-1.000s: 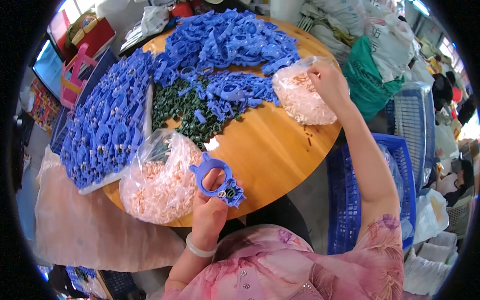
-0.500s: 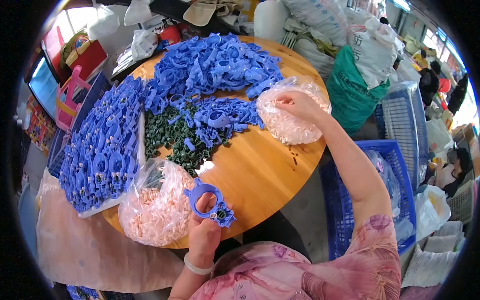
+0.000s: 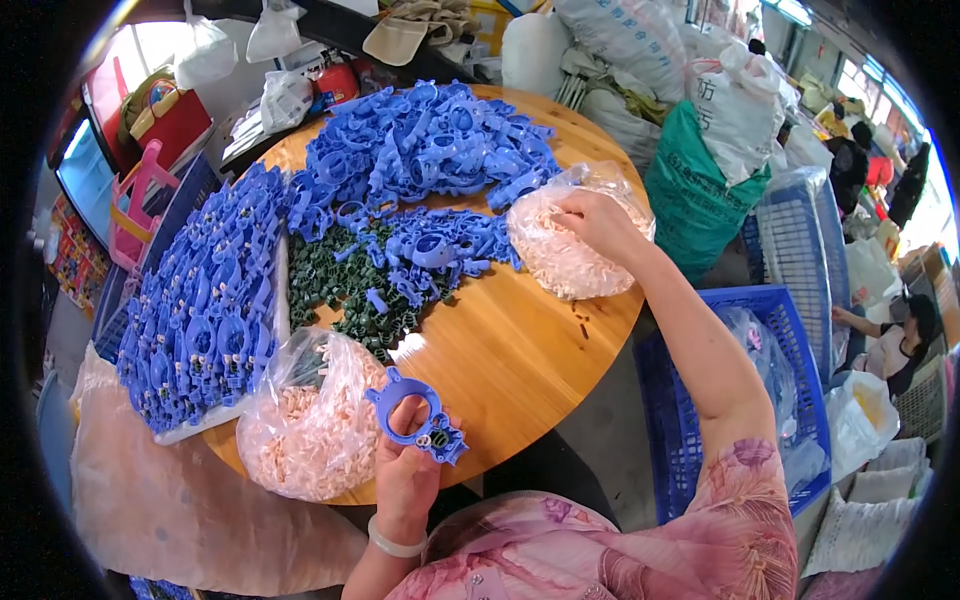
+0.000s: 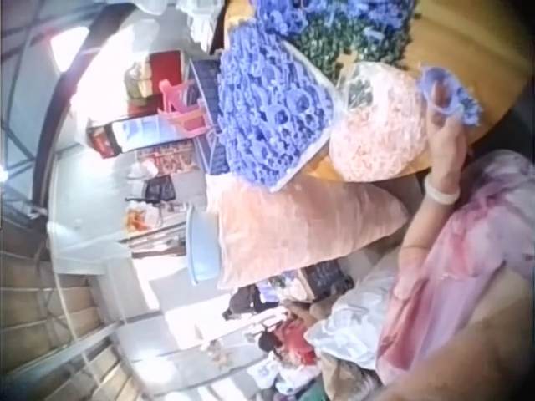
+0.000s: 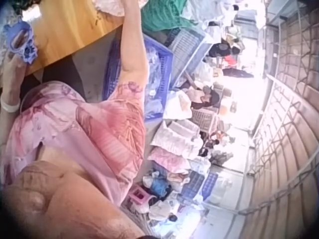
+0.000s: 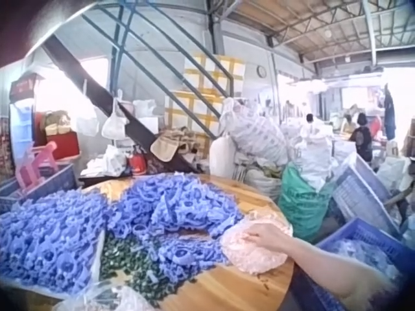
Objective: Assembling small plastic components by hand at a workbench.
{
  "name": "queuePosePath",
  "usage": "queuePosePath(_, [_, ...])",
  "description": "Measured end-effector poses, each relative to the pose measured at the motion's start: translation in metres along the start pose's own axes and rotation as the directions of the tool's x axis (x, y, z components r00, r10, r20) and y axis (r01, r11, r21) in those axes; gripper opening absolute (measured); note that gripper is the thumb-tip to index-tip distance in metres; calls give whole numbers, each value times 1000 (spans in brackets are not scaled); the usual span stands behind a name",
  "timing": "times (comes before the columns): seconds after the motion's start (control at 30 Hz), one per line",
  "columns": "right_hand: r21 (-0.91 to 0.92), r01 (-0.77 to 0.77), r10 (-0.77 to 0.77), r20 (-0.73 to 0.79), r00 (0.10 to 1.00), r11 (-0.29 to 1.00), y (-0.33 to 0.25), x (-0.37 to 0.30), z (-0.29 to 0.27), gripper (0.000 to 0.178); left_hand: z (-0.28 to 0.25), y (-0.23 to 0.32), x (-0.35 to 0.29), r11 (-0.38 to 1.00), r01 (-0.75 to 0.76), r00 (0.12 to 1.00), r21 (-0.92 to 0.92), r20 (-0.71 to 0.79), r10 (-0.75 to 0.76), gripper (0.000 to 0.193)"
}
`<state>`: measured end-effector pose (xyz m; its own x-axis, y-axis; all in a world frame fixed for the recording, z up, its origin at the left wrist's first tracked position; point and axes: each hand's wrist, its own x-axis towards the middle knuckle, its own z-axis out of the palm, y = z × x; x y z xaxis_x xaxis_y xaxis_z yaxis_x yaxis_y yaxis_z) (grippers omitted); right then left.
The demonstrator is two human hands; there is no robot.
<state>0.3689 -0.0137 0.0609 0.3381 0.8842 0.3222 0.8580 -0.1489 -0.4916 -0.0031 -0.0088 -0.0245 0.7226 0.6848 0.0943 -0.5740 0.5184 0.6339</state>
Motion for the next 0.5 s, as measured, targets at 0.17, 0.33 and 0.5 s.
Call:
queuePosePath(0.17, [-138,445,-453,-29,891,885,-54,-35,11,14,-3,-2,0,1000,-21,999,-18,-34,20,55])
queuePosePath(0.33, [-57,660,-618,298,727,749,-83,-73,73,20,0,-2,5,998,-35,998,-57,-49,32,56])
queuePosePath(0.5, [-93,675,-618,326,716,732,-86,-67,79,23,-3,-1,3,997,-39,999,-62,-13,38,57])
